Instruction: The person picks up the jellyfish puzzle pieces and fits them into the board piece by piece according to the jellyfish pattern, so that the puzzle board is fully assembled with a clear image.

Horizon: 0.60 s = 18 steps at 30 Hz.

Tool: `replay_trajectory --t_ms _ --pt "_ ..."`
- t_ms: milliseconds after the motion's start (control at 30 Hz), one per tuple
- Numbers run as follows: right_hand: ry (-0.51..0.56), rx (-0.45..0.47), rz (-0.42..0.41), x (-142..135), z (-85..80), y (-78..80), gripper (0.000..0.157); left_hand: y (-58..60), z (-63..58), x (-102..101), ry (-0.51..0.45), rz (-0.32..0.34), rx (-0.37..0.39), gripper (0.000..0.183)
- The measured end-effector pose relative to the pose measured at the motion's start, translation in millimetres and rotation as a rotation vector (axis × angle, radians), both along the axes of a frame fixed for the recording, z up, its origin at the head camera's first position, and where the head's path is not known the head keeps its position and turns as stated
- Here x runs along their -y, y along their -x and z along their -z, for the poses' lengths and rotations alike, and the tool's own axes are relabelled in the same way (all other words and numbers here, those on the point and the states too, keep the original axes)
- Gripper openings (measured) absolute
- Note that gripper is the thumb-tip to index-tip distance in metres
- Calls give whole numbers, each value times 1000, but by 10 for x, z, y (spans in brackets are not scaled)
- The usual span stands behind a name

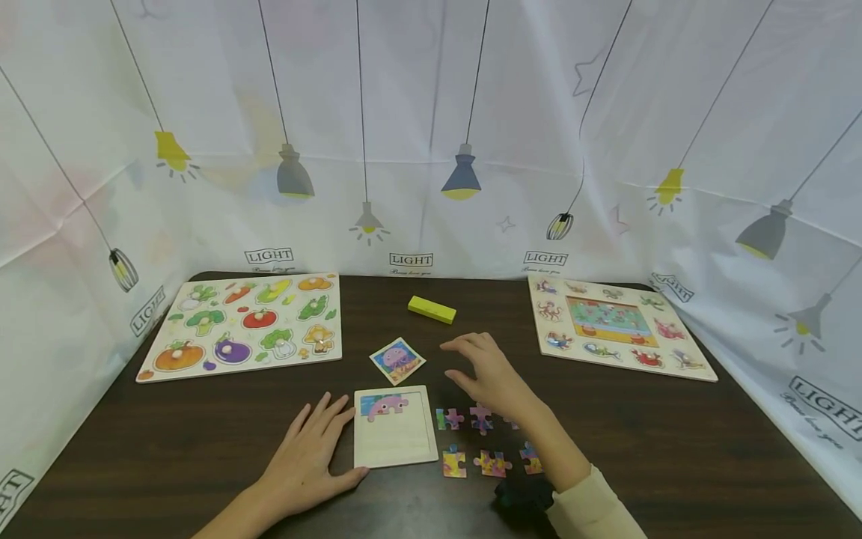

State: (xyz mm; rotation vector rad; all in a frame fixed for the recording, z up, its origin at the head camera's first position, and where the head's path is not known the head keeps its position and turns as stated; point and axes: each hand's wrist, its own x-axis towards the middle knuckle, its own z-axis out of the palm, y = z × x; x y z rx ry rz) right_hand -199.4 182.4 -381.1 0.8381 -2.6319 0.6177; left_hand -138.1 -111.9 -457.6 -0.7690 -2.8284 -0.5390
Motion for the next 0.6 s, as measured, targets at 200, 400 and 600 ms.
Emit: replay_trajectory --t_ms 200,400,600 --pt "0 10 56 -187 -29 20 38 -1 9 -5 1 -1 -2 82" --pt "7 37 130 -357 23 23 43 -5 8 -1 -2 2 -11 82" --pt "3 86 177 -519 142 44 45 -5 -3 0 10 -2 12 82"
